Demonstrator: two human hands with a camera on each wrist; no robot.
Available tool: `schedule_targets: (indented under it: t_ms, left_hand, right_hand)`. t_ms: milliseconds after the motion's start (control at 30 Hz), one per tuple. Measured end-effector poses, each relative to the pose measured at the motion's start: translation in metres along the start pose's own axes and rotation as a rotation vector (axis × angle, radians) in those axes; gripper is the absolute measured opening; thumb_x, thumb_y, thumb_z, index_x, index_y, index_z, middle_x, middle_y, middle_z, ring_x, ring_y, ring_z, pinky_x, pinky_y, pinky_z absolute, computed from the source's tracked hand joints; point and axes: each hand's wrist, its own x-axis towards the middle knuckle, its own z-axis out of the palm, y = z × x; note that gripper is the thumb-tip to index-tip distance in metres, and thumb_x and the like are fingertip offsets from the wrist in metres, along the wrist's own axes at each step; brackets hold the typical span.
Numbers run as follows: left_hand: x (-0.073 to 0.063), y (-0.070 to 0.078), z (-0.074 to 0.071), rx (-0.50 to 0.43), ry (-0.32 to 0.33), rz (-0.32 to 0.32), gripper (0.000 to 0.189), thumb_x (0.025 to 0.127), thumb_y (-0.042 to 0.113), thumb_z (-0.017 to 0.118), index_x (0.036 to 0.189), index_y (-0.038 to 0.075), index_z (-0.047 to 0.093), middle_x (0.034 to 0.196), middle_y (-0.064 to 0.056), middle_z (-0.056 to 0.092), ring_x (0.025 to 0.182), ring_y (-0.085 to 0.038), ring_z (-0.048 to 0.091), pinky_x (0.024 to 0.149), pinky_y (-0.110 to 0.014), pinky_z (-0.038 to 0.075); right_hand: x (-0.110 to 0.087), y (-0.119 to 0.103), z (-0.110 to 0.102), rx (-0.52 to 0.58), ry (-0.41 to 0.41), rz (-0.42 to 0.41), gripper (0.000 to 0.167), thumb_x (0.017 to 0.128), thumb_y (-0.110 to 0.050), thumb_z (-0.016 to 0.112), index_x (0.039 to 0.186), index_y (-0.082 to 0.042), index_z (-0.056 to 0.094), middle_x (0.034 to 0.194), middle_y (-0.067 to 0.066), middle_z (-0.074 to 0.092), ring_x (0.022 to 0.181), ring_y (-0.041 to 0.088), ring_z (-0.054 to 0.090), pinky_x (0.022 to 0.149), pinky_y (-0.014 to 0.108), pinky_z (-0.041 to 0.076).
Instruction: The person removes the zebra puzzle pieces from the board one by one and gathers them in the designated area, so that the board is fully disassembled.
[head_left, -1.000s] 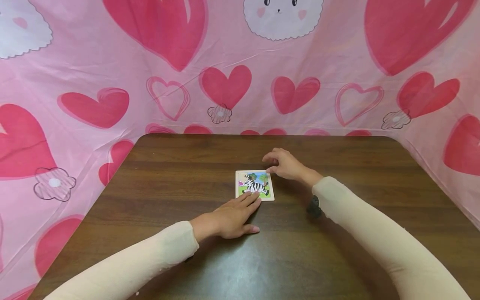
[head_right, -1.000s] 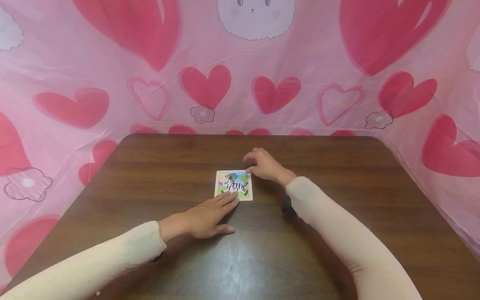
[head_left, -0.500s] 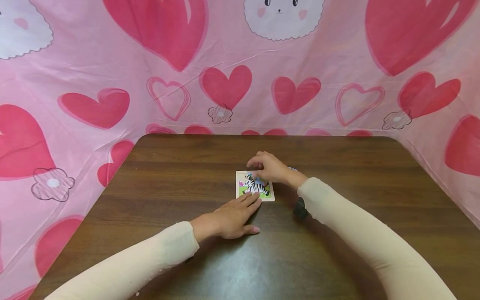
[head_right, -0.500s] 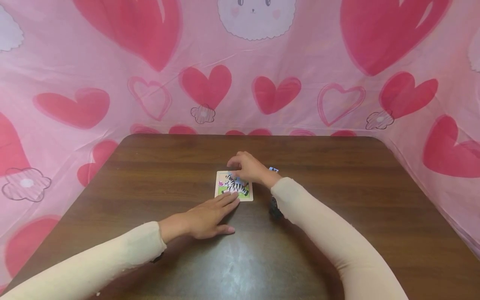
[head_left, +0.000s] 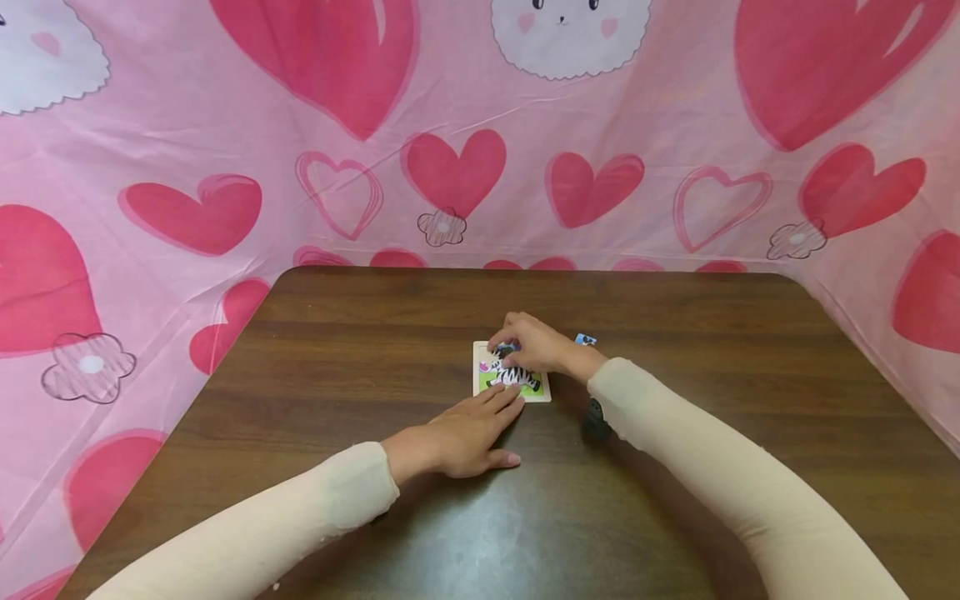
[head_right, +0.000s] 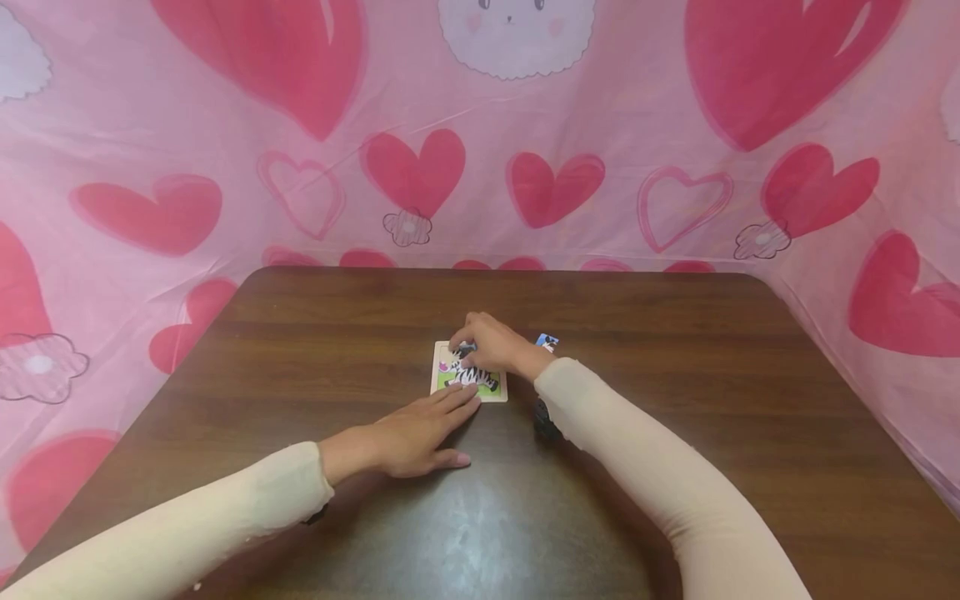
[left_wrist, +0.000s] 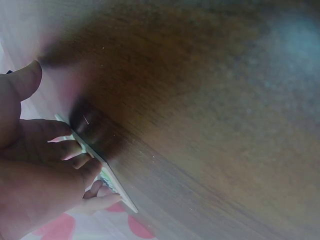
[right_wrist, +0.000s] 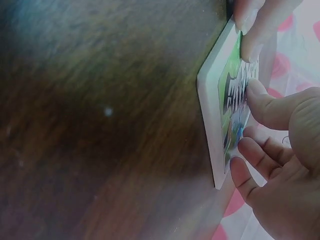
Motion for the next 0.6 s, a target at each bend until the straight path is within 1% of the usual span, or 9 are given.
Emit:
schedule_targets:
  t_ms: [133,400,600]
  left_hand:
    - [0.0008,-0.0001,0.0008,0.002,0.001,0.001,0.076,0.096,0.050,0.050,0.153,0.008,0.023,0.161,-0.008,0.011,0.147,-0.026,0.010,0.117,-0.038,0.016]
    - [0.0022,-0.0012,0.0031,0.003,0.008,0.000,0.076,0.096,0.050,0.050,0.153,0.009,0.023,0.161,-0.008,0.011,0.147,-0.026,0.010,0.117,-0.038,0.016]
    - [0.0014,-0.0006,0.0024,0.000,0.013,0.005,0.075,0.096,0.050,0.050,0.153,0.008,0.023,0.161,-0.008,0.011,0.147,-0.026,0.010,0.117,-0.039,0.017]
  right_hand:
    - [-0.0001,0.0011,0.0009,-0.017,0.002,-0.003,0.024,0.084,-0.013,0.074,0.108,-0.014,0.074,0.092,0.008,0.054,0.086,0.021,0.045,0.075,0.033,0.039]
    - [0.0000,0.0011,0.0021,-0.002,0.022,-0.019,0.021,0.084,-0.010,0.074,0.104,-0.013,0.074,0.091,0.009,0.054,0.085,0.021,0.044,0.075,0.034,0.039]
    - [0.0004,0.0004,0.0030,0.027,0.031,-0.021,0.019,0.082,-0.006,0.075,0.099,-0.013,0.072,0.092,0.007,0.054,0.089,0.023,0.046,0.079,0.036,0.040]
